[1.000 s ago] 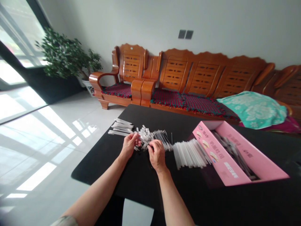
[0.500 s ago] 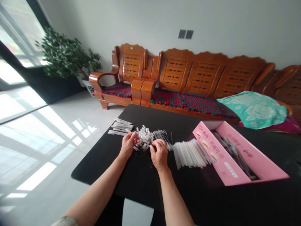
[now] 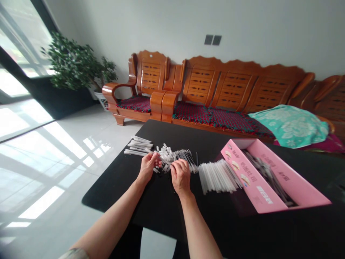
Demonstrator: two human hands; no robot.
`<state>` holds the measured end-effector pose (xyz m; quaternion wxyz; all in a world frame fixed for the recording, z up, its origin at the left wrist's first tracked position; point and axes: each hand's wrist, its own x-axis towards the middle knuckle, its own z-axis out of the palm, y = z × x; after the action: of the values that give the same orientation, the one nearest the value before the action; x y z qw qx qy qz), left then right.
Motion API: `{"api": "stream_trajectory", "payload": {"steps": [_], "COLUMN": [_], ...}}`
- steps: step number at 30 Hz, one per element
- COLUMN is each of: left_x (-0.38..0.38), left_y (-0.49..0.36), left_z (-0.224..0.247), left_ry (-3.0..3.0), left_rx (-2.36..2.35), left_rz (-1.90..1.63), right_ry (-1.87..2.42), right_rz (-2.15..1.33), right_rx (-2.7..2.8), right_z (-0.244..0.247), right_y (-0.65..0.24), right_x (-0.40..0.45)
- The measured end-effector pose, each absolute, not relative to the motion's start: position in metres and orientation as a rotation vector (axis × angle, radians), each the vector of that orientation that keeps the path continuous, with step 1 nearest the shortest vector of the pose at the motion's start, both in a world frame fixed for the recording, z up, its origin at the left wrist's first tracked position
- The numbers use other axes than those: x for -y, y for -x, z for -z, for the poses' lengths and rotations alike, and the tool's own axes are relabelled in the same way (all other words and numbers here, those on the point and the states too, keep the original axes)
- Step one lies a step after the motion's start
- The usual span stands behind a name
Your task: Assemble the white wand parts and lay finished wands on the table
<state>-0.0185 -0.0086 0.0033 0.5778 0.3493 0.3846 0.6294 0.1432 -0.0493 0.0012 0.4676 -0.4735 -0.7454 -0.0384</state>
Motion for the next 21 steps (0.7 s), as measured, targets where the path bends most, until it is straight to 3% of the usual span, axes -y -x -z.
{"api": "stream_trajectory", "payload": {"steps": [10,21], "left_x": [-0.004,0.006], "left_y": [0.046,0.031], "left_z": [-0.003,-0.008], "left_ry": [-0.579,-0.785], "left_rx": [-0.985,-0.834], "left_rz": [-1.832,-1.545], "right_ry": [1.331,1.494], "right_rz": [0.292,0.402], "right_rx": [1.594,1.590], "right_z": [0.005,0.009], "right_y": [-0.194,-0.202], "right_x": [0.046,0.045]}}
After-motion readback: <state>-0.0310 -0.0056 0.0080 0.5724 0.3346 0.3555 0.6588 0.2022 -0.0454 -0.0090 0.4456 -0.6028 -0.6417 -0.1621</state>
